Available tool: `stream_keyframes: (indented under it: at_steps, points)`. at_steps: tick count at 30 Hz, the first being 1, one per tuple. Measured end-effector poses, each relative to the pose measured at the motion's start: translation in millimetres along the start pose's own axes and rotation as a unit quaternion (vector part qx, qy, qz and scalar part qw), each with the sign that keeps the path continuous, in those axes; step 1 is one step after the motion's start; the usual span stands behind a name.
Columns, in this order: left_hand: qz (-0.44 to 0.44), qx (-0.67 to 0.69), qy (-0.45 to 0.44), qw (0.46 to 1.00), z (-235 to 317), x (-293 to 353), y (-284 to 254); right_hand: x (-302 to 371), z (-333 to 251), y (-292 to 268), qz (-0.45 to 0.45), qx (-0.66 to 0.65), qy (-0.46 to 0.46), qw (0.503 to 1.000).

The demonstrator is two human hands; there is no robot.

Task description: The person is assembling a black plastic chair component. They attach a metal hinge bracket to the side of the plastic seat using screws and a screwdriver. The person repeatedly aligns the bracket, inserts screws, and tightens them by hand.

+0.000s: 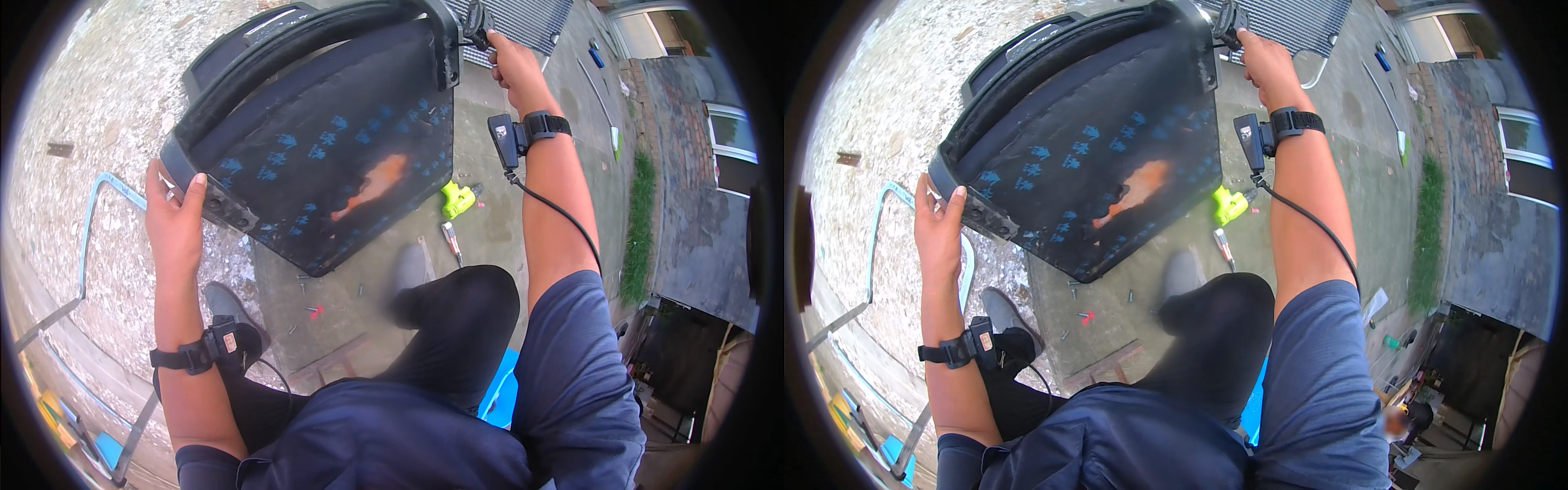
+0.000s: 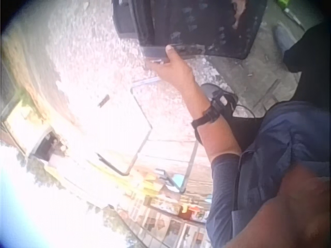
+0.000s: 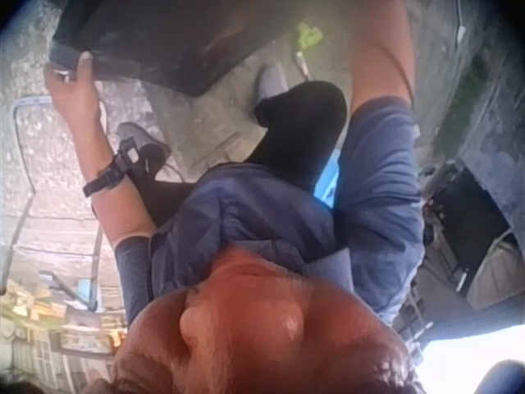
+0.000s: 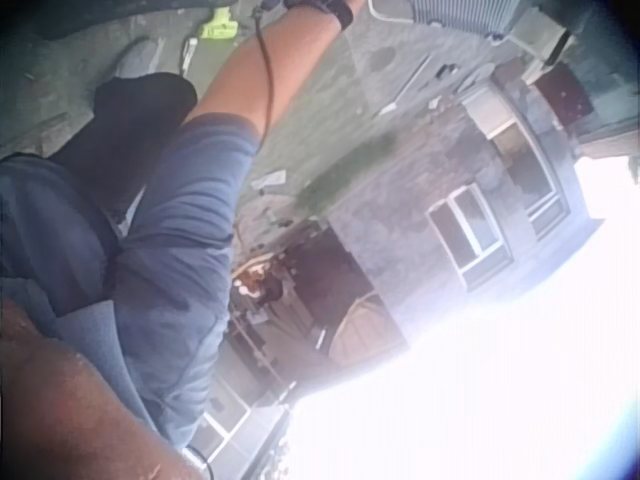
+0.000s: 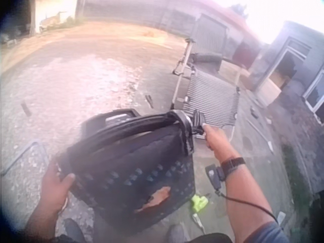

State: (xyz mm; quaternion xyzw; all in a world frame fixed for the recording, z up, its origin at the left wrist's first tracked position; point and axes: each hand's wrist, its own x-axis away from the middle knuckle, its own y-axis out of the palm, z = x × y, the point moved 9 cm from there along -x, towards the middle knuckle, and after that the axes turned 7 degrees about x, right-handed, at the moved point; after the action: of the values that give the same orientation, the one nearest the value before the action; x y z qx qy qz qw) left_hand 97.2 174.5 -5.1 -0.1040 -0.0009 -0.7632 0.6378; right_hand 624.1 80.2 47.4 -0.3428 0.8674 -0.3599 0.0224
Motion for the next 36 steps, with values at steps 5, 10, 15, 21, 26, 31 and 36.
stream_keyframes:
  at_steps: [5, 10, 15, 21, 26, 31, 36]
  points:
    - [-0.001, -0.003, 0.001, 1.0, -3, -2, 0, 18, -38, 8, -0.028, -0.022, -0.07, 0.997]
    - [0.002, -0.013, 0.003, 1.0, -2, -1, -3, 60, -39, 40, -0.171, 0.186, -0.087, 0.964]
    - [0.002, -0.025, 0.011, 1.0, 0, -2, -1, 21, 51, 7, -0.126, 0.163, 0.086, 0.975]
    - [-0.003, -0.018, 0.005, 1.0, -4, -2, 1, -20, 18, 6, -0.095, -0.206, 0.078, 0.971]
    - [0.001, 0.0, 0.005, 1.0, -7, -2, -4, 30, -25, 28, -0.217, 0.059, -0.064, 0.972]
    - [-0.002, -0.007, 0.006, 1.0, -5, -2, 0, 27, 26, 11, -0.167, 0.312, 0.021, 0.935]
    - [-0.004, 0.009, 0.009, 1.0, -5, -2, 1, -1, 28, 11, -0.11, 0.125, 0.039, 0.985]
